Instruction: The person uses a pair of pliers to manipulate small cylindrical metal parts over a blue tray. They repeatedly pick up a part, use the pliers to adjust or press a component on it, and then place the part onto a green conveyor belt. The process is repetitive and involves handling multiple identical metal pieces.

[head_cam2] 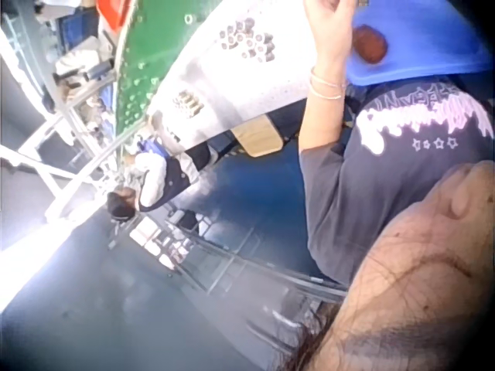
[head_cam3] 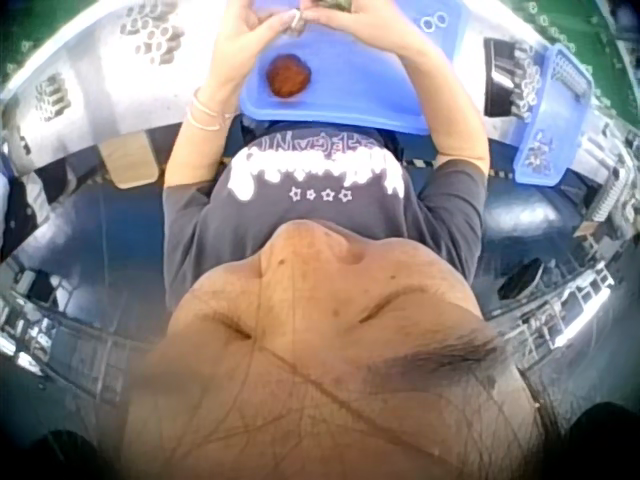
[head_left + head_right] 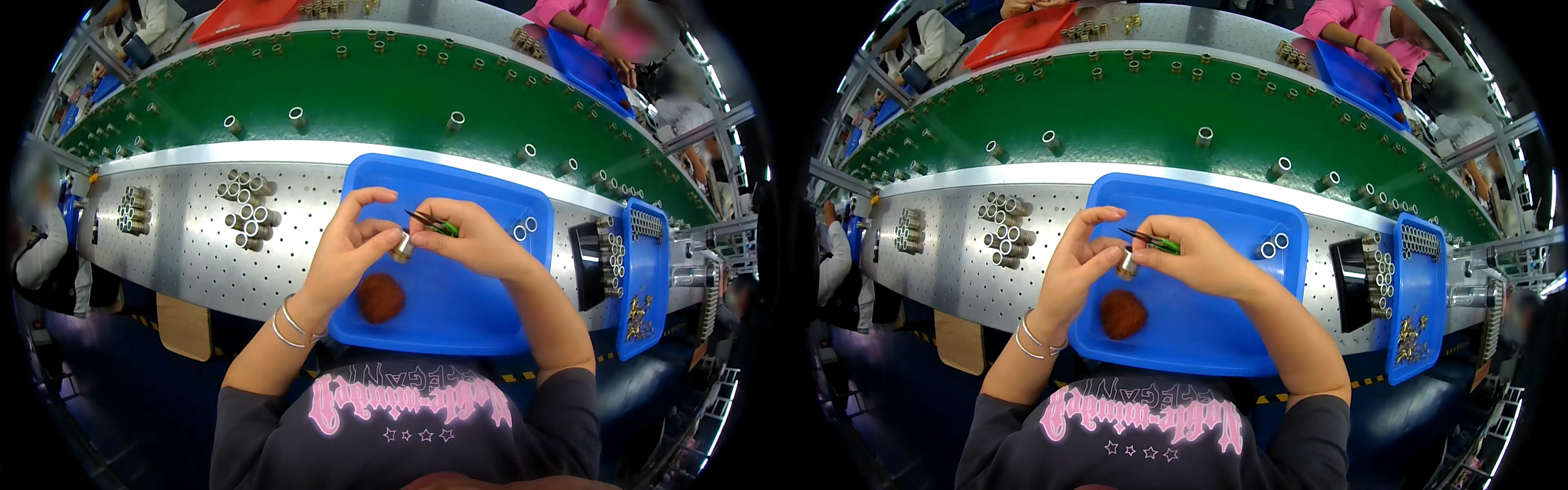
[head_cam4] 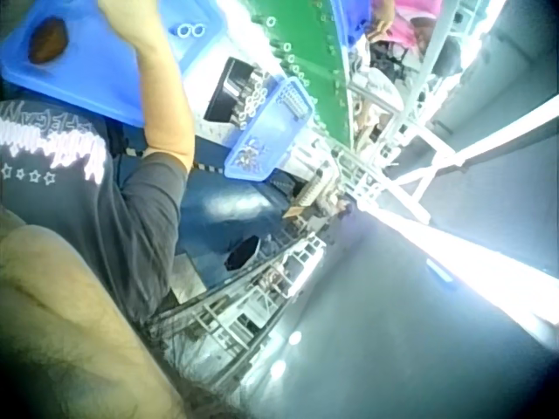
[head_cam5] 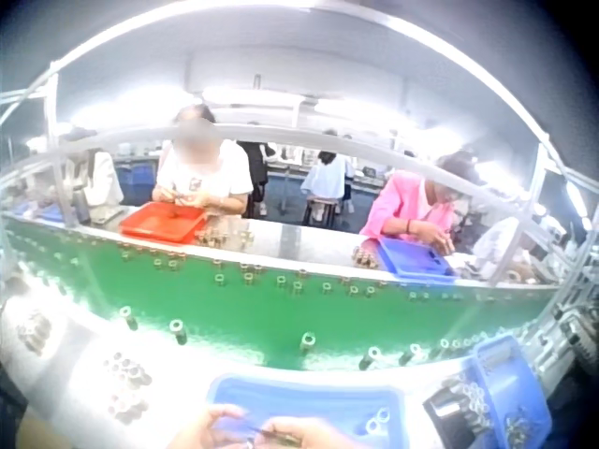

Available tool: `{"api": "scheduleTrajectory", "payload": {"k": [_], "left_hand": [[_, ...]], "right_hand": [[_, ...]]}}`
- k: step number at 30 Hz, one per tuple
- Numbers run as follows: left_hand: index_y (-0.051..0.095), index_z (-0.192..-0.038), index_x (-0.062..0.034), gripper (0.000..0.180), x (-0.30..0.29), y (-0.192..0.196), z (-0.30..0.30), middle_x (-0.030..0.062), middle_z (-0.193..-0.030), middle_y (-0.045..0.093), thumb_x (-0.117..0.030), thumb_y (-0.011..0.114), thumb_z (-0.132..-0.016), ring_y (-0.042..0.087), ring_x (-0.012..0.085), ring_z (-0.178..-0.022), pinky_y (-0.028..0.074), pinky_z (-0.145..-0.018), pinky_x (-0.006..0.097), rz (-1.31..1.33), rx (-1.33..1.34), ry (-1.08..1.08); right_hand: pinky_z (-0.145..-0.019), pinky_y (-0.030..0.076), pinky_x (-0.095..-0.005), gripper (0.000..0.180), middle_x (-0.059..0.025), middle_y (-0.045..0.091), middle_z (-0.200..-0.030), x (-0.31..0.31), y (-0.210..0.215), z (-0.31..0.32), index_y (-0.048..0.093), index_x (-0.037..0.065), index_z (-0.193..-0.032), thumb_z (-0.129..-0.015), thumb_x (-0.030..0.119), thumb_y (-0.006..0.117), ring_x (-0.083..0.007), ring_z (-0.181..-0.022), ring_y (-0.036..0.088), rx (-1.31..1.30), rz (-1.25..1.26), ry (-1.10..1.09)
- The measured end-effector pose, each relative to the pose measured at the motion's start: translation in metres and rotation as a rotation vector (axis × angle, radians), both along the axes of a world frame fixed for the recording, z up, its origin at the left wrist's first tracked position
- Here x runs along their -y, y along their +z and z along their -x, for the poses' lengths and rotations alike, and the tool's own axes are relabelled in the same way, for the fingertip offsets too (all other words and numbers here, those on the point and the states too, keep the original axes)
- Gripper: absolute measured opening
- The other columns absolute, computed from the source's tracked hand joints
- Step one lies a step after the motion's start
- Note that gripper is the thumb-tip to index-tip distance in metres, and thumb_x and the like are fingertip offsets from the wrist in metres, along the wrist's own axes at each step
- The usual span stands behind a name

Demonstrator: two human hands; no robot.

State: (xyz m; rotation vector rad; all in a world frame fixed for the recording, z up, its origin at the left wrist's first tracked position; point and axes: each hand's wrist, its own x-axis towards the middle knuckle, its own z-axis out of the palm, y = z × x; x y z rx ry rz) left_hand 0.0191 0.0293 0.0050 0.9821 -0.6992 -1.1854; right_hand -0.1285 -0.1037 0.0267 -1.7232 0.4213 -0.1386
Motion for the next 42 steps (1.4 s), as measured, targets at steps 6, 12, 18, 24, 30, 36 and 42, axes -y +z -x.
{"api": "scheduleTrajectory", "payload": {"k": [6, 12, 18, 24, 30, 36, 42], "left_hand": [[0.050, -0.114, 0.0012, 0.025, -0.006, -0.026, -0.006, 0.0087, -0.108, 0.057, -0.010, 0.049, -0.092, 0.059, 0.0171, -0.093, 0.047, -0.084, 0.031, -0.076, -0.001, 0.007], [0.046, -0.125, 0.0023, 0.034, -0.003, -0.012, 0.002, 0.0102, -0.109, 0.059, -0.012, 0.045, -0.094, 0.060, 0.0191, -0.095, 0.048, -0.085, 0.031, -0.104, -0.293, -0.096], [0.044, -0.127, -0.0001, 0.041, 0.001, -0.008, -0.004, 0.0105, -0.111, 0.058, -0.008, 0.054, -0.088, 0.059, 0.0186, -0.098, 0.047, -0.088, 0.030, -0.134, -0.266, -0.134], [0.044, -0.127, -0.0005, 0.048, 0.004, -0.006, -0.001, 0.0099, -0.111, 0.056, 0.002, 0.058, -0.081, 0.057, 0.0169, -0.101, 0.046, -0.090, 0.030, -0.074, -0.127, -0.066], [0.047, -0.123, -0.0011, 0.044, 0.005, -0.009, 0.003, 0.0080, -0.109, 0.053, 0.004, 0.059, -0.081, 0.056, 0.0158, -0.101, 0.046, -0.087, 0.025, -0.004, -0.007, -0.008], [0.044, -0.126, -0.0026, 0.042, -0.001, -0.007, -0.002, 0.0094, -0.110, 0.054, -0.002, 0.056, -0.085, 0.056, 0.0172, -0.100, 0.046, -0.089, 0.028, -0.067, -0.289, 0.007], [0.040, -0.129, -0.0040, 0.044, -0.001, -0.006, 0.000, 0.0105, -0.109, 0.055, -0.007, 0.055, -0.087, 0.057, 0.0188, -0.100, 0.045, -0.090, 0.029, -0.064, -0.473, -0.014]], "right_hand": [[-0.063, 0.039, -0.0217, 0.012, 0.0011, 0.054, -0.077, -0.008, 0.004, 0.002, 0.057, 0.003, -0.089, -0.086, 0.014, 0.059, -0.0062, -0.071, 0.046, 0.061, -0.036, -0.239], [-0.063, 0.039, -0.0220, 0.010, -0.0005, 0.055, -0.077, -0.010, 0.001, 0.000, 0.056, 0.002, -0.091, -0.087, 0.011, 0.057, -0.0066, -0.072, 0.047, 0.101, 0.071, -0.221], [-0.064, 0.041, -0.0227, 0.010, -0.0020, 0.057, -0.079, -0.009, -0.001, 0.001, 0.057, 0.002, -0.095, -0.087, 0.008, 0.055, -0.0079, -0.070, 0.048, 0.087, 0.043, -0.209], [-0.061, 0.046, -0.0250, 0.016, -0.0064, 0.063, -0.085, -0.013, -0.004, -0.002, 0.059, 0.004, -0.099, -0.083, 0.006, 0.059, -0.0128, -0.074, 0.060, 0.206, 0.333, -0.338], [-0.058, 0.050, -0.0311, 0.018, -0.0064, 0.064, -0.084, -0.025, 0.005, -0.011, 0.062, 0.009, -0.092, -0.074, 0.010, 0.066, -0.0223, -0.070, 0.064, 0.213, 0.762, -0.129], [-0.063, 0.045, -0.0252, 0.008, -0.0044, 0.061, -0.078, -0.014, -0.001, -0.009, 0.058, 0.005, -0.086, -0.084, 0.013, 0.059, -0.0130, -0.071, 0.058, 0.155, 0.032, -0.232], [-0.070, 0.044, -0.0242, 0.012, -0.0024, 0.059, -0.081, -0.013, -0.007, -0.006, 0.056, 0.002, -0.085, -0.087, 0.014, 0.057, -0.0088, -0.078, 0.055, 0.168, -0.122, -0.251]]}}
